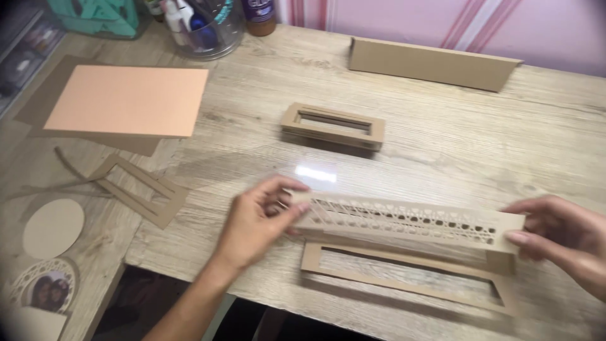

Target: Assembling cardboard frames and gluing decorative paper strips onto them

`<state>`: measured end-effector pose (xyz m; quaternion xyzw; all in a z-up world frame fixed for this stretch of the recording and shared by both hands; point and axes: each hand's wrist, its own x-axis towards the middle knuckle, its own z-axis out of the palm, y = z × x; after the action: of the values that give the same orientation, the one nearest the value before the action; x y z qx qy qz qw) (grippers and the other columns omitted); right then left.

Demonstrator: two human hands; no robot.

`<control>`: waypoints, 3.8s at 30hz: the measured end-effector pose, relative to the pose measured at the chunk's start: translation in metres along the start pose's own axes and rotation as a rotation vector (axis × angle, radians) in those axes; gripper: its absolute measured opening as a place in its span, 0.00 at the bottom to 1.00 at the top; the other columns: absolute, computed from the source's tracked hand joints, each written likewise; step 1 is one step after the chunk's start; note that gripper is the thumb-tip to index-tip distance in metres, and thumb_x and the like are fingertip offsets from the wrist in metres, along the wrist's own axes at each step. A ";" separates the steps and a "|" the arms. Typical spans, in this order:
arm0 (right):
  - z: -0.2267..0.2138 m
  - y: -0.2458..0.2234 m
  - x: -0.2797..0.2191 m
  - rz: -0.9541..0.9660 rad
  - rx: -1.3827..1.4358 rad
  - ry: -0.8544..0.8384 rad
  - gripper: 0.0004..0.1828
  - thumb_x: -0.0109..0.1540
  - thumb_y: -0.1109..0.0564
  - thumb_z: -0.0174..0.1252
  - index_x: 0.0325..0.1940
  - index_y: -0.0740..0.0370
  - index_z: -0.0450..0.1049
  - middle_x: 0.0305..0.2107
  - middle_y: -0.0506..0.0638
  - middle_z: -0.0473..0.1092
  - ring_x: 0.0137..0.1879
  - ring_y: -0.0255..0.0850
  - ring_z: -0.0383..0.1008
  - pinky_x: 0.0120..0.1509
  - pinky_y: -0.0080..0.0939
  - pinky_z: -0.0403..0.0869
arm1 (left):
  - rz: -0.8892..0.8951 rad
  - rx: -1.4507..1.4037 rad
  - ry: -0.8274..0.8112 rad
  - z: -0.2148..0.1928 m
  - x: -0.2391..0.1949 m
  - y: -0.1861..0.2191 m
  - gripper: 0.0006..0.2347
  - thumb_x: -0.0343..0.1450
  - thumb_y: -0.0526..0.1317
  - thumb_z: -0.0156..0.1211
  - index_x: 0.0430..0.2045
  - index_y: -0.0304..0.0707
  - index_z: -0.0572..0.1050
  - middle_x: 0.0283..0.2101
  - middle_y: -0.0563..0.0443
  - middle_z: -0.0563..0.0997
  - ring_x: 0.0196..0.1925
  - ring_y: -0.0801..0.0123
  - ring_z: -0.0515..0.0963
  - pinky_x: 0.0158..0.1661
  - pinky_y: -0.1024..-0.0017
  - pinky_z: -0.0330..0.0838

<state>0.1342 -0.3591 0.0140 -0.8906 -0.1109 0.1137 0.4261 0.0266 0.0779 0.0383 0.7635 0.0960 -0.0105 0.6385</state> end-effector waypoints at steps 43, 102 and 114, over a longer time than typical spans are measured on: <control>0.053 -0.035 -0.040 0.254 0.180 0.377 0.08 0.66 0.64 0.64 0.49 0.69 0.80 0.32 0.59 0.77 0.37 0.41 0.73 0.39 0.37 0.70 | 0.528 0.659 0.117 0.011 -0.003 -0.045 0.11 0.68 0.41 0.67 0.43 0.43 0.82 0.44 0.55 0.82 0.48 0.67 0.78 0.54 0.62 0.70; 0.036 -0.034 -0.036 0.104 -0.250 0.264 0.28 0.46 0.54 0.76 0.51 0.52 0.84 0.47 0.47 0.69 0.36 0.37 0.68 0.49 0.36 0.69 | 0.404 0.408 0.103 0.011 -0.004 -0.043 0.18 0.64 0.38 0.72 0.47 0.46 0.76 0.45 0.52 0.77 0.43 0.69 0.82 0.46 0.76 0.86; 0.010 -0.084 -0.031 -0.025 0.425 0.270 0.06 0.66 0.64 0.60 0.45 0.65 0.70 0.23 0.52 0.67 0.25 0.37 0.61 0.28 0.34 0.61 | 0.884 0.951 0.190 0.037 -0.003 0.038 0.33 0.65 0.51 0.71 0.64 0.46 0.64 0.69 0.50 0.69 0.71 0.61 0.65 0.70 0.56 0.56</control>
<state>0.0932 -0.3093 0.0765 -0.7869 -0.0376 0.0091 0.6159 0.0338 0.0353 0.0692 0.9276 -0.1860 0.2792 0.1643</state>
